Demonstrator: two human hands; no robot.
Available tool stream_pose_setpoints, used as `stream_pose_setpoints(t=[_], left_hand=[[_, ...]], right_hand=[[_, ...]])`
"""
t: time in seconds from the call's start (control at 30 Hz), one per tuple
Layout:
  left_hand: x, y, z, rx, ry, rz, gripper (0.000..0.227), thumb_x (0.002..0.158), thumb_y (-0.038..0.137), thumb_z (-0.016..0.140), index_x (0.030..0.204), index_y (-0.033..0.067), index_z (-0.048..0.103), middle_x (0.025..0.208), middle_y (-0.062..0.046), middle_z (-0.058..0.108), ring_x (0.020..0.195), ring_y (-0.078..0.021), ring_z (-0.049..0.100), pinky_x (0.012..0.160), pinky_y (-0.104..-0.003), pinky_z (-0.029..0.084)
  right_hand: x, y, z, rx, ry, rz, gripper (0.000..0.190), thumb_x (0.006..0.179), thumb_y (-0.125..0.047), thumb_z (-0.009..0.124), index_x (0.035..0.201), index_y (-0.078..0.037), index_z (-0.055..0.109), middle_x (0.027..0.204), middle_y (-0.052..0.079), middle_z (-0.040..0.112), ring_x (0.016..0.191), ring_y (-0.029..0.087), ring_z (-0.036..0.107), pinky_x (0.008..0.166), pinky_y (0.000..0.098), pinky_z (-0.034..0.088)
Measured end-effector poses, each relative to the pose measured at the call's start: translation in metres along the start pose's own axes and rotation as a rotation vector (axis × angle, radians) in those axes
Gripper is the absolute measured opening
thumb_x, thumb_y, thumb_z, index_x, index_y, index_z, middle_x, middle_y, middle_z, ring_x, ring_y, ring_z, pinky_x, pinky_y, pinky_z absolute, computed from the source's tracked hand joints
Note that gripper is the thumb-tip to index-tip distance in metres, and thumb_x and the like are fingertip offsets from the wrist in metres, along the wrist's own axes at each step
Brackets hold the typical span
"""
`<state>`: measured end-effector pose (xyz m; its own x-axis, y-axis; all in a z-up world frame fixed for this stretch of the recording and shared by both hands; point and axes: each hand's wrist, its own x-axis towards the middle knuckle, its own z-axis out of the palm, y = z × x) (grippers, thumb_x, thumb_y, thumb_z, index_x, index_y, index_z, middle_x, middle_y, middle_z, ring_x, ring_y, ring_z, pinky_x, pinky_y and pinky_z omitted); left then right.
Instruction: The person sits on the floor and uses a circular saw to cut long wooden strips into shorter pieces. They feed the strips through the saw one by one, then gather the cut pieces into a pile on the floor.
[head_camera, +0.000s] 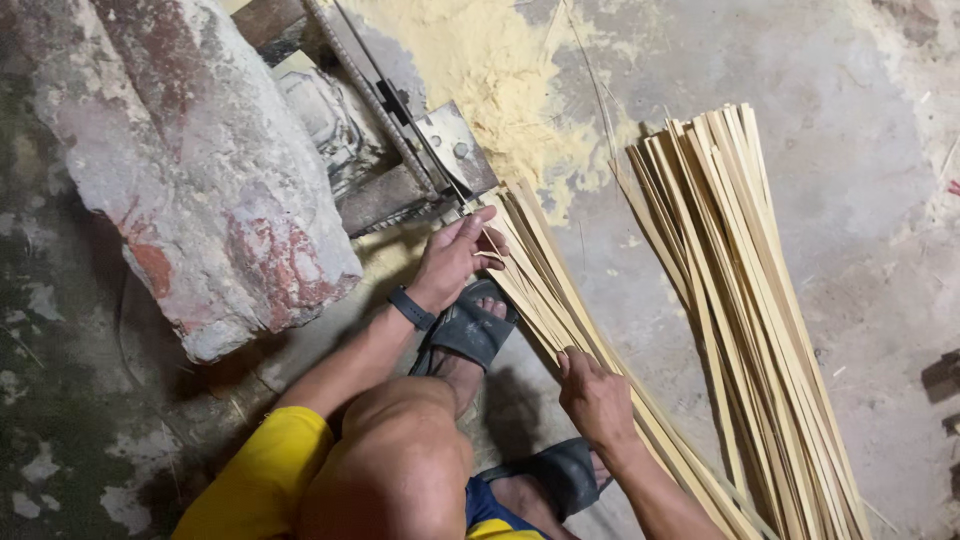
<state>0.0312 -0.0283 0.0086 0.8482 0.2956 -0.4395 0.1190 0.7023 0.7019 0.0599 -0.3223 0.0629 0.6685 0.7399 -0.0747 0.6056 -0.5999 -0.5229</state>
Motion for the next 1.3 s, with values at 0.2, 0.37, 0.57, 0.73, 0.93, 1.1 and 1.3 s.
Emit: stream_pose_setpoints(t=[0.2,0.37,0.57,0.73,0.93,1.1,1.3], left_hand=[[-0.008,-0.031,-0.006,0.300,-0.053,-0.331,0.045,0.102,0.034,0.062,0.127,-0.0033,0.065,0.098,-0.011,0.074,0.084,-0.0171,0.072,0.068,-0.031,0.061],[-0.019,-0.069,0.001,0.626,-0.197,-0.390,0.043,0.097,0.036,0.067,0.119,-0.0008,0.072,0.090,-0.010,0.079,0.076,-0.0155,0.073,0.060,-0.030,0.057],[-0.021,-0.077,0.034,1.490,-0.516,0.217,0.063,0.085,0.032,0.083,0.140,0.0119,0.059,0.130,-0.014,0.067,0.123,-0.0314,0.060,0.108,-0.046,0.050],[0.022,-0.105,0.069,1.984,-0.742,0.947,0.098,0.063,0.022,0.080,0.150,0.0150,0.035,0.148,-0.017,0.049,0.140,-0.0357,0.045,0.114,-0.058,0.030],[0.070,-0.149,0.074,1.931,-1.188,0.502,0.043,0.086,0.022,0.066,0.124,0.0058,0.057,0.122,-0.018,0.064,0.116,-0.0373,0.060,0.102,-0.052,0.044],[0.085,-0.159,0.084,2.020,-1.434,0.363,0.026,0.080,0.014,0.067,0.104,0.0079,0.060,0.093,-0.015,0.072,0.094,-0.0369,0.069,0.083,-0.049,0.054],[0.074,-0.145,0.118,2.106,-1.497,0.370,0.027,0.077,0.011,0.067,0.101,0.0057,0.057,0.091,-0.018,0.071,0.090,-0.0391,0.069,0.081,-0.050,0.055]], right_hand=[[-0.035,0.044,-0.014,-0.221,-0.247,0.236,0.022,0.101,-0.030,0.058,0.112,-0.013,0.066,0.092,0.013,0.072,0.084,0.032,0.072,0.076,0.0440,0.058],[-0.031,0.072,0.019,-0.254,-0.191,0.177,0.123,0.065,-0.057,0.084,0.149,0.010,0.024,0.142,0.036,0.040,0.129,0.053,0.042,0.101,0.0611,0.032],[-0.039,0.094,0.056,-0.210,-0.166,0.377,0.088,0.075,-0.036,0.082,0.144,0.001,0.042,0.126,0.024,0.057,0.120,0.045,0.053,0.103,0.0550,0.041],[-0.032,0.122,0.050,-0.109,-0.274,0.375,0.064,0.064,-0.029,0.088,0.112,-0.002,0.054,0.106,0.023,0.065,0.105,0.044,0.060,0.094,0.0512,0.048],[-0.044,0.114,0.063,-0.092,-0.225,0.483,0.068,0.057,-0.021,0.086,0.114,-0.002,0.052,0.098,0.022,0.066,0.093,0.043,0.065,0.082,0.0501,0.053],[-0.065,0.118,0.065,-0.099,-0.082,0.361,0.058,0.068,-0.012,0.074,0.121,-0.002,0.053,0.093,0.020,0.067,0.086,0.041,0.066,0.076,0.0501,0.052],[-0.073,0.125,0.065,-0.054,-0.083,0.524,0.041,0.071,-0.005,0.070,0.109,-0.003,0.054,0.091,0.019,0.068,0.088,0.038,0.068,0.084,0.0486,0.053]])
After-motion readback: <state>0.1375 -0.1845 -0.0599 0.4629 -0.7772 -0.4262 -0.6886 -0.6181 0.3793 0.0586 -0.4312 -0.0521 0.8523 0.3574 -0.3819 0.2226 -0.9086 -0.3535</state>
